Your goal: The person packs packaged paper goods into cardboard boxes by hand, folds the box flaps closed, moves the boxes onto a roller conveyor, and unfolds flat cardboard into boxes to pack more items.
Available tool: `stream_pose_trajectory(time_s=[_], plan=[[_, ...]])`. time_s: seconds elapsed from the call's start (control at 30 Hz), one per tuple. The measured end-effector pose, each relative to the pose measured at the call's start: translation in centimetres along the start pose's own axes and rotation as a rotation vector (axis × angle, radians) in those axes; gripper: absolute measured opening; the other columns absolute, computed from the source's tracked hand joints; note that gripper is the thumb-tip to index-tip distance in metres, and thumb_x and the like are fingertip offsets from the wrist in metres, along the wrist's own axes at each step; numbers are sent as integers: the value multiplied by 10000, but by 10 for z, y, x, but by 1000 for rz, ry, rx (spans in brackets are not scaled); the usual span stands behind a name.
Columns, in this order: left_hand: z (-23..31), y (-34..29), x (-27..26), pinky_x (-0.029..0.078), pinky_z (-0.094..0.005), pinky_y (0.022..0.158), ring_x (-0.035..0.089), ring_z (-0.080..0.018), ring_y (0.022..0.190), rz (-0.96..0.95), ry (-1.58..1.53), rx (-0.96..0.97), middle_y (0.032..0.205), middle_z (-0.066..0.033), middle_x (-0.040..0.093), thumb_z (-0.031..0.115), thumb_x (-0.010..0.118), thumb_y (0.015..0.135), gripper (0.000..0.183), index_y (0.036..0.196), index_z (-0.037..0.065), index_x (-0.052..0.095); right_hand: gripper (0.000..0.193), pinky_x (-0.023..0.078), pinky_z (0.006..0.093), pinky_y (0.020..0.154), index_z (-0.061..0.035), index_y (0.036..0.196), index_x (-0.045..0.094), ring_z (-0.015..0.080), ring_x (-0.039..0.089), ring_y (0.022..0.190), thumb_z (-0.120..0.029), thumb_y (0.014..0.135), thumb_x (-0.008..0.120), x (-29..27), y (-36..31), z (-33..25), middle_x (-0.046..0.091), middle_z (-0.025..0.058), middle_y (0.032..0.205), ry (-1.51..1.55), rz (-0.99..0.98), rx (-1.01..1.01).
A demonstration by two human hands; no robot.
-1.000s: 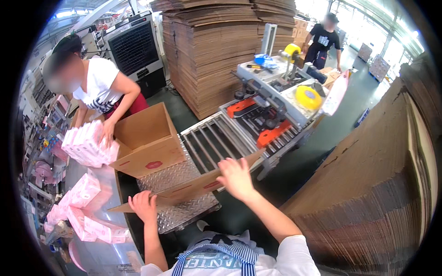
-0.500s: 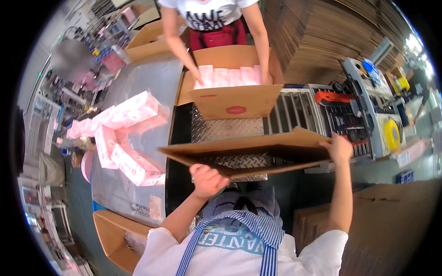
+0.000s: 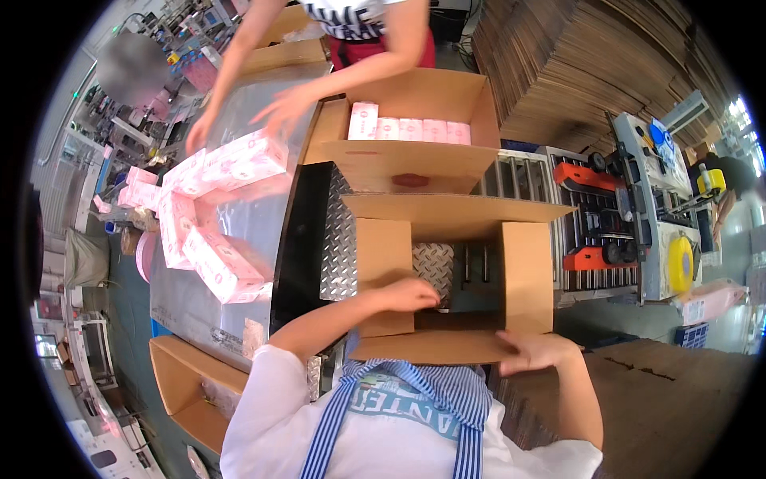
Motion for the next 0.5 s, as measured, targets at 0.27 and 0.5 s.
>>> stream_pose_trajectory(time_s=[0.27, 0.5], plan=[[49, -14, -90, 415, -361, 934, 533, -299, 1095, 243, 266, -313, 1144, -142, 594, 391, 524, 882, 437, 1112, 27, 601, 397, 492, 395, 685, -85, 873, 619, 293, 621, 812, -455, 732, 644, -72, 108, 2, 642, 99, 870, -590, 332, 45], [71, -14, -29, 371, -413, 950, 493, -240, 1109, 682, 841, 34, 1190, -92, 557, 291, 593, 789, 335, 1037, 67, 624, 442, 404, 440, 838, -75, 1015, 556, 308, 530, 906, -202, 631, 736, -116, 93, -31, 579, 111, 950, -711, 1439, -152]])
Point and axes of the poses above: each hand's wrist, its own y-axis towards the middle knuckle, its own x-axis out of the palm, z = x × y, the point moved 3 cm from there along y, towards the middle knuckle
